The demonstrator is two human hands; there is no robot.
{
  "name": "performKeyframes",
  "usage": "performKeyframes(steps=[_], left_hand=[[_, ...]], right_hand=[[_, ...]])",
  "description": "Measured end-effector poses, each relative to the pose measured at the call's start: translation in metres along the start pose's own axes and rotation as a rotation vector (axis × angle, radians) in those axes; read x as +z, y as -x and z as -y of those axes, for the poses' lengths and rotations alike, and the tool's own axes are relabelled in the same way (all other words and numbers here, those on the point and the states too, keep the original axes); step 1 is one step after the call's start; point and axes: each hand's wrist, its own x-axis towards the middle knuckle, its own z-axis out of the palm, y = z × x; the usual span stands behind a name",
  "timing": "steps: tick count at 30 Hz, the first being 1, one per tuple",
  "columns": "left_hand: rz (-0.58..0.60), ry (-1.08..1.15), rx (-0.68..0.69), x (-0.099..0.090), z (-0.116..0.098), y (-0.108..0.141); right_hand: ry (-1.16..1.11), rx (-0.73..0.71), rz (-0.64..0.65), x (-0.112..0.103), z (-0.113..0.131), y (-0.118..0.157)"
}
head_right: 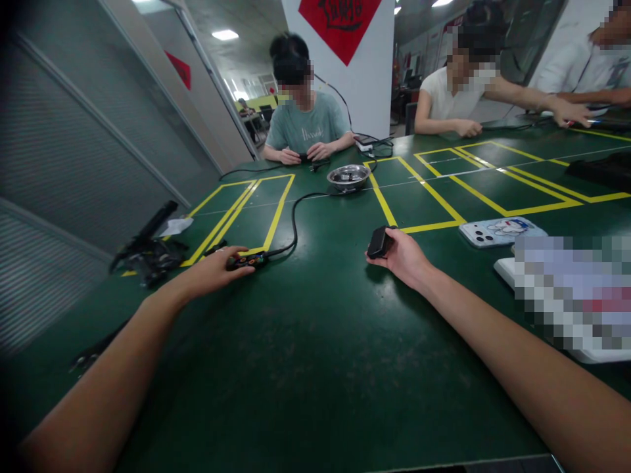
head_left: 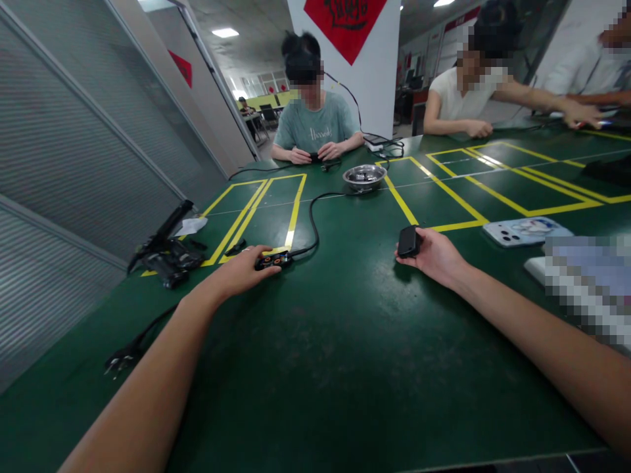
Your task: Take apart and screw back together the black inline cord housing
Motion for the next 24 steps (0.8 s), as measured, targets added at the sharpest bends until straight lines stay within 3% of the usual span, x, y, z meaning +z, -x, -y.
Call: performKeyframes(steps=[6, 15, 21, 24], left_hand=[[-0.010, 0.115, 0.102, -0.004, -0.006, -0.001], [-0.187, 0.019, 0.115, -0.002, -0.004, -0.003], [-0.280, -0.047, 0.074, -0.004, -0.011, 0.001], [-0.269, -0.067, 0.012, -0.003, -0.015, 0.002]], right_hand=[[-0.066, -0.016, -0.145, -0.014, 0.009, -0.008], [-0.086, -0.130, -0.277, -0.021, 0.013, -0.013], [0.539, -0.497, -0.251, -0.019, 0.017, -0.004], [0.980, -0.641, -0.142, -0.019, 0.014, -0.001]])
